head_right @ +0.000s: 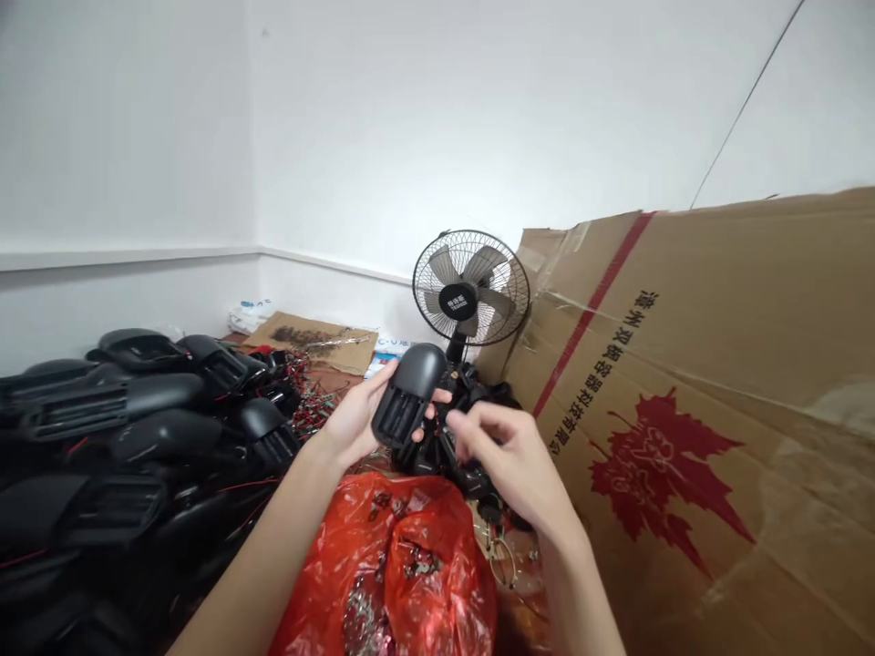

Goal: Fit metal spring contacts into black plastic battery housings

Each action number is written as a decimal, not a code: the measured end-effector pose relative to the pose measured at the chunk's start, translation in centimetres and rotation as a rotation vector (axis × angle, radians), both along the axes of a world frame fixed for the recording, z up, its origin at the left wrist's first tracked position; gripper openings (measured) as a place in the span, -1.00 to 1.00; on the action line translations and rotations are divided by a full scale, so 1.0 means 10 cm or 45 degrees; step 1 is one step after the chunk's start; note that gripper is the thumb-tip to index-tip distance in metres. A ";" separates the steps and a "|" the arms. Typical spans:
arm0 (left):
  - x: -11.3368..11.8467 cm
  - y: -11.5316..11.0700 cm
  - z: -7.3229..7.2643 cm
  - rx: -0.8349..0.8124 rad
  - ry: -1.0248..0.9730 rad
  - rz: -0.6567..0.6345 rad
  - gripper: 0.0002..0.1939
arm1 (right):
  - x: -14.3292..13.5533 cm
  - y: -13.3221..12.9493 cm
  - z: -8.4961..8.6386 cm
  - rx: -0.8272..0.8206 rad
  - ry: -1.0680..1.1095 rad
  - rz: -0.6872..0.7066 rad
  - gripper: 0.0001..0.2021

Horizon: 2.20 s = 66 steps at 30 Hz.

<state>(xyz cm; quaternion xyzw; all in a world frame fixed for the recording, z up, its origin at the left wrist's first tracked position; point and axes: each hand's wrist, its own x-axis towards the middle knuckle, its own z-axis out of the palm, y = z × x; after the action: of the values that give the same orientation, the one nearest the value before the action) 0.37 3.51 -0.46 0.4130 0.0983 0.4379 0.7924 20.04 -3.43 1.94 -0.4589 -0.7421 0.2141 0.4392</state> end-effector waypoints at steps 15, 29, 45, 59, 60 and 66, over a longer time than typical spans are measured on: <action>0.10 -0.17 0.05 0.627 0.639 0.574 -0.53 | -0.31 0.37 -0.23 -0.010 0.678 -0.015 -0.32; 0.04 -0.15 0.04 1.000 0.866 0.854 -0.12 | -0.05 0.51 -0.23 0.112 0.738 -0.141 -0.56; 0.35 -0.24 -0.06 0.572 0.265 0.809 -0.05 | -0.33 0.29 -0.17 0.037 1.082 0.300 -0.61; 0.63 -0.35 -0.18 0.709 0.128 1.059 0.04 | -0.33 0.24 -0.16 0.117 1.119 0.247 -0.80; 0.63 -0.35 -0.18 0.706 0.145 1.053 0.04 | -0.33 0.24 -0.16 0.115 1.115 0.239 -0.80; 0.60 -0.38 -0.16 0.716 0.269 1.045 0.02 | -0.36 0.23 -0.18 0.120 1.078 0.151 -0.79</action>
<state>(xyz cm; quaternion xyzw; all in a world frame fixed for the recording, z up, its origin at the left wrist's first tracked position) 6.34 -0.27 -2.03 0.5796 0.2104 0.6787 0.3990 16.43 -1.10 0.18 -0.2664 -0.5304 0.3742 0.7125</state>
